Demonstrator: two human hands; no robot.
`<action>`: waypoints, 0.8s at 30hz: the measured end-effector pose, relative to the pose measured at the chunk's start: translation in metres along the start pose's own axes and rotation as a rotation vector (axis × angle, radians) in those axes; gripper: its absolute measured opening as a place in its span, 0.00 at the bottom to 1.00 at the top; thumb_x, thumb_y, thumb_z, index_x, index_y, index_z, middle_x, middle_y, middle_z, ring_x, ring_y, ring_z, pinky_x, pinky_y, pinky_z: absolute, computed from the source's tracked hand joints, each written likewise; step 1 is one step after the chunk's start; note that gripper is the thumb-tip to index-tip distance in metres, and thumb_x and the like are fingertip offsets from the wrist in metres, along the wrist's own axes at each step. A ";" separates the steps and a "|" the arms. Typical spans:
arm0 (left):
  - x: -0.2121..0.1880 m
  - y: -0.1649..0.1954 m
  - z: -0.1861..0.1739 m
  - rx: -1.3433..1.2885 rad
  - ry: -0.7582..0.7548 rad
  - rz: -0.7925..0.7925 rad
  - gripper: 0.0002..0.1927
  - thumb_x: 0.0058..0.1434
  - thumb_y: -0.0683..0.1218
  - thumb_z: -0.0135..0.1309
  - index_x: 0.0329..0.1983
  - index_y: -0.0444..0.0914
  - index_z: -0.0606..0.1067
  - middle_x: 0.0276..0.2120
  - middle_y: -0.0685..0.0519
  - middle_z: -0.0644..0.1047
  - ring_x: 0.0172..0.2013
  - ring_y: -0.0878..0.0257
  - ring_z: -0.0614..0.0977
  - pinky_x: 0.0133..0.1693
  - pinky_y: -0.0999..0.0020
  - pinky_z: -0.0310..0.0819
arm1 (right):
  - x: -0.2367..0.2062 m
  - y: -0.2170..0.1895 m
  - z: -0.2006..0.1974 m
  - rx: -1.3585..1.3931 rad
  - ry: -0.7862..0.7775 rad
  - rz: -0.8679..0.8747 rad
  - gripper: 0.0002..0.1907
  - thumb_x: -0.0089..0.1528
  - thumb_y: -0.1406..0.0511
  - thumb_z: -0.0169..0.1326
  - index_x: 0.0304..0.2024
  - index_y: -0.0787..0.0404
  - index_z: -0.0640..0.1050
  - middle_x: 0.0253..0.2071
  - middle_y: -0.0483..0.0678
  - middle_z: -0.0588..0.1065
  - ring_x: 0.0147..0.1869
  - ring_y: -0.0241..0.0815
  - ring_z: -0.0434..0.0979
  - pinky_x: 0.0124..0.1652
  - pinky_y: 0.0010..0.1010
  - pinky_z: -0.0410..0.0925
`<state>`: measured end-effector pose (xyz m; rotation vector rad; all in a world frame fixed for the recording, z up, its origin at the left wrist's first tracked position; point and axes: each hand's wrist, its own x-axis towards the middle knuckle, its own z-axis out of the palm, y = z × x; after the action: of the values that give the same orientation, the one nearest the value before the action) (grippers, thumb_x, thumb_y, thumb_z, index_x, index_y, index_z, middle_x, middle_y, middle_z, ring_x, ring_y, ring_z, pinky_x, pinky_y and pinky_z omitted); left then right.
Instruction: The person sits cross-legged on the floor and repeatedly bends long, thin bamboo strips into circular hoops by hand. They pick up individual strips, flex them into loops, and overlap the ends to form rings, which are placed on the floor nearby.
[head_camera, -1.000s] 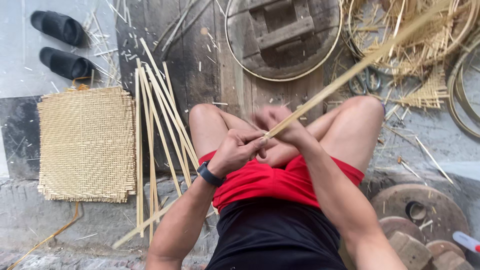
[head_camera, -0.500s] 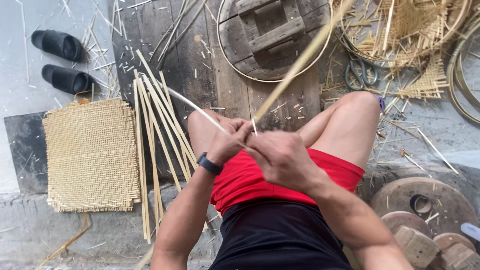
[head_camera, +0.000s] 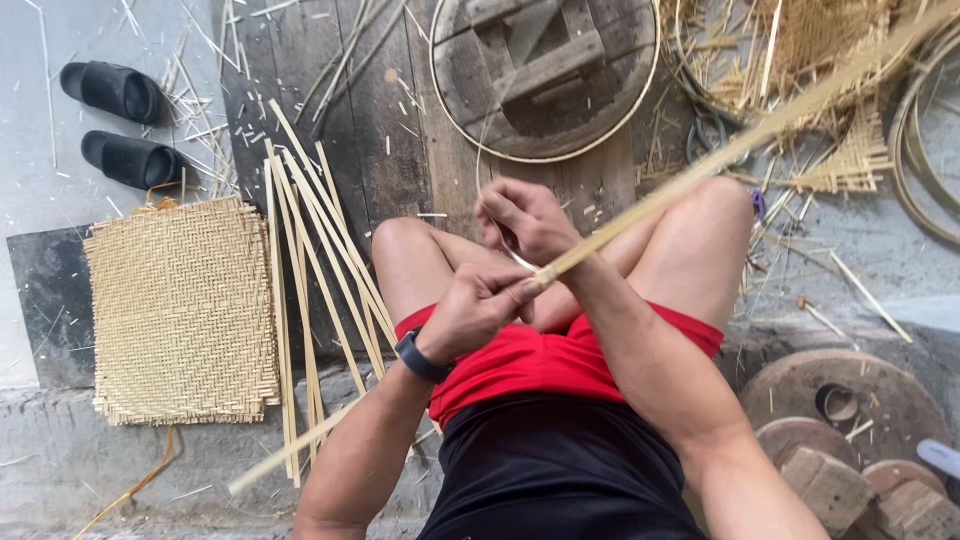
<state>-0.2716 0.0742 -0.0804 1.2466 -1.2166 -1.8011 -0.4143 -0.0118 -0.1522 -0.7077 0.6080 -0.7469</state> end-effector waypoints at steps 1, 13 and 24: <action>0.002 0.000 -0.009 0.038 0.074 0.001 0.10 0.70 0.42 0.53 0.48 0.35 0.82 0.24 0.58 0.76 0.25 0.73 0.72 0.28 0.76 0.65 | -0.010 -0.011 0.005 -0.391 -0.022 -0.130 0.11 0.66 0.64 0.57 0.33 0.63 0.72 0.29 0.41 0.73 0.34 0.30 0.70 0.32 0.24 0.66; 0.026 -0.056 -0.029 0.461 0.235 0.054 0.09 0.67 0.40 0.50 0.36 0.31 0.80 0.23 0.52 0.79 0.25 0.69 0.80 0.30 0.73 0.76 | -0.063 -0.065 0.040 -0.984 -0.071 -0.412 0.05 0.62 0.69 0.60 0.40 0.63 0.81 0.36 0.50 0.79 0.38 0.36 0.80 0.38 0.26 0.72; -0.006 -0.006 0.003 0.069 -0.170 -0.054 0.12 0.73 0.45 0.50 0.41 0.32 0.80 0.24 0.59 0.74 0.25 0.73 0.74 0.30 0.76 0.69 | -0.011 0.051 -0.032 0.275 -0.174 0.061 0.07 0.65 0.67 0.54 0.38 0.66 0.75 0.31 0.44 0.70 0.30 0.31 0.62 0.27 0.20 0.54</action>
<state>-0.2722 0.0829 -0.0833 1.1939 -1.3607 -1.9527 -0.4241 0.0129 -0.2079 -0.4920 0.3578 -0.6881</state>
